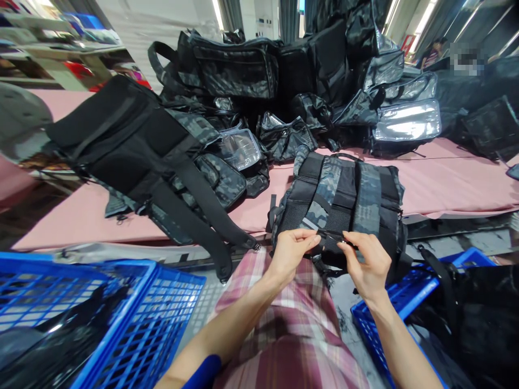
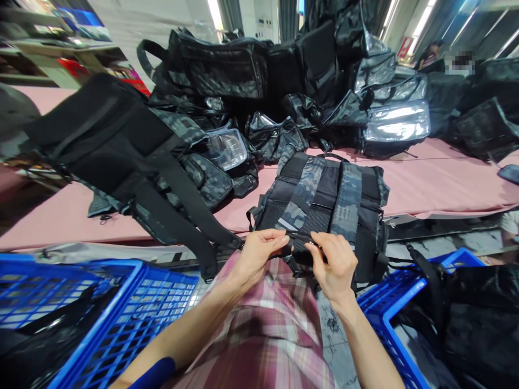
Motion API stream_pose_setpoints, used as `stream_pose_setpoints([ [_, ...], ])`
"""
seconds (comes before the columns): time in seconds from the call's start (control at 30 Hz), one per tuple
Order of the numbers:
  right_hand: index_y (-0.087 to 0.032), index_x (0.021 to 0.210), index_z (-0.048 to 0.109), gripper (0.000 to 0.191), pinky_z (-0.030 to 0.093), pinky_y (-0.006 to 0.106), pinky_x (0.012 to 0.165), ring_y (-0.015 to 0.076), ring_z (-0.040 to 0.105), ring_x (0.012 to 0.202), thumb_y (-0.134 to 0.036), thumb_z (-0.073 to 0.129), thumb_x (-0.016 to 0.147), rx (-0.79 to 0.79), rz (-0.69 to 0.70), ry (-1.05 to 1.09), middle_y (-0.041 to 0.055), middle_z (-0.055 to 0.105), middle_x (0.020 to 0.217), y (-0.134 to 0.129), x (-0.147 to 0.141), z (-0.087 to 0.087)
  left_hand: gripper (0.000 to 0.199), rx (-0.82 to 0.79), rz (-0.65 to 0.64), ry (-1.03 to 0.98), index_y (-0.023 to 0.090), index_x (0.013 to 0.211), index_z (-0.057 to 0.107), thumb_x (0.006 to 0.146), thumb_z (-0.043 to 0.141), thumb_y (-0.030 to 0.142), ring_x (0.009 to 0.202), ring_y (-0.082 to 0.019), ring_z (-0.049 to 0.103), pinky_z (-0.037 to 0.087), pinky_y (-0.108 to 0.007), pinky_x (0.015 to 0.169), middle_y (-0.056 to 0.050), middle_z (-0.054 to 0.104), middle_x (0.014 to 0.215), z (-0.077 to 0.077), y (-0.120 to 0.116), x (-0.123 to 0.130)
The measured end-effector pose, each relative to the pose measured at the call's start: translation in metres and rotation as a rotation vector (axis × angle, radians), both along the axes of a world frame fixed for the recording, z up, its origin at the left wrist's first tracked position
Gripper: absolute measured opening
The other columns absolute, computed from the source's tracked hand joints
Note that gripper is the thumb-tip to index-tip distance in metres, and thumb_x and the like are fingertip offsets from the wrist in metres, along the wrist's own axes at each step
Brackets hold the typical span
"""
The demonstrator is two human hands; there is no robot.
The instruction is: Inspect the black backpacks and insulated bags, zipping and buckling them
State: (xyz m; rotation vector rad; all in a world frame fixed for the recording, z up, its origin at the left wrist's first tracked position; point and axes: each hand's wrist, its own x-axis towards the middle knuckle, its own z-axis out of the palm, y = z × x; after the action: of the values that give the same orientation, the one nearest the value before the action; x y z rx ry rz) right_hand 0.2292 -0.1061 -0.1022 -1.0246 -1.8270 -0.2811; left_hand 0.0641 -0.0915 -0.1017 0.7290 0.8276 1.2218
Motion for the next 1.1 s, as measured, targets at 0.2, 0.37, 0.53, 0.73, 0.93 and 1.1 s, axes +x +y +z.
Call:
stream_pose_setpoints([
  [0.2,-0.017,0.099,0.061,0.019,0.043,0.030,0.068,0.0170,0.060,0.078,-0.015,0.063,0.080,0.033,-0.068,-0.157,0.0055,0.067,0.088,0.000,0.001,-0.002,0.030,0.010,-0.016,0.028,0.008,0.072,0.069,0.054,0.081,0.029,0.058,-0.011,0.058,0.043,-0.019,0.058,-0.004,0.067,0.065,0.001,0.000,0.001],
  [0.37,-0.018,0.098,0.062,0.022,0.040,0.029,0.063,0.0160,0.057,0.071,-0.014,0.066,0.077,0.126,-0.124,-0.261,0.0043,0.069,0.086,-0.001,0.002,0.000,0.030,0.009,-0.025,0.073,0.008,0.073,0.069,0.053,0.079,0.029,0.058,-0.012,0.059,0.043,-0.021,0.059,-0.005,0.067,0.064,0.000,0.001,0.004],
  [0.53,-0.019,0.094,0.062,0.015,0.043,0.028,0.066,0.0149,0.058,0.073,-0.014,0.063,0.080,0.025,-0.050,-0.081,0.0036,0.067,0.083,-0.002,0.004,-0.003,0.027,-0.003,-0.017,0.089,0.009,0.072,0.069,0.054,0.077,0.027,0.057,-0.012,0.059,0.044,-0.021,0.059,-0.004,0.066,0.063,-0.003,0.002,0.005],
  [0.73,-0.019,0.089,0.064,0.009,0.045,0.030,0.067,0.0161,0.058,0.073,-0.019,0.061,0.081,-0.123,0.007,0.047,0.0039,0.066,0.082,-0.001,0.006,-0.002,0.019,0.103,0.011,0.190,0.011,0.074,0.070,0.063,0.072,0.026,0.059,-0.011,0.057,0.044,-0.020,0.058,-0.003,0.066,0.066,-0.003,0.000,0.004],
  [0.93,-0.020,0.092,0.062,0.023,0.047,0.025,0.059,0.0143,0.058,0.066,-0.032,0.067,0.073,-0.491,0.093,0.390,0.0005,0.064,0.079,0.000,-0.009,-0.002,0.015,0.756,0.325,0.705,0.016,0.078,0.070,0.079,0.055,0.019,0.071,-0.016,0.062,0.047,-0.026,0.069,-0.005,0.069,0.079,-0.009,-0.012,0.011],
  [1.1,-0.020,0.086,0.065,0.011,0.045,0.022,0.058,0.0122,0.056,0.062,-0.027,0.061,0.078,-0.480,0.169,0.370,-0.0001,0.062,0.074,0.001,-0.012,0.002,0.018,0.615,0.130,0.569,0.017,0.090,0.068,0.079,0.055,0.021,0.076,-0.016,0.062,0.048,-0.025,0.071,-0.006,0.069,0.086,-0.009,-0.010,0.014],
])
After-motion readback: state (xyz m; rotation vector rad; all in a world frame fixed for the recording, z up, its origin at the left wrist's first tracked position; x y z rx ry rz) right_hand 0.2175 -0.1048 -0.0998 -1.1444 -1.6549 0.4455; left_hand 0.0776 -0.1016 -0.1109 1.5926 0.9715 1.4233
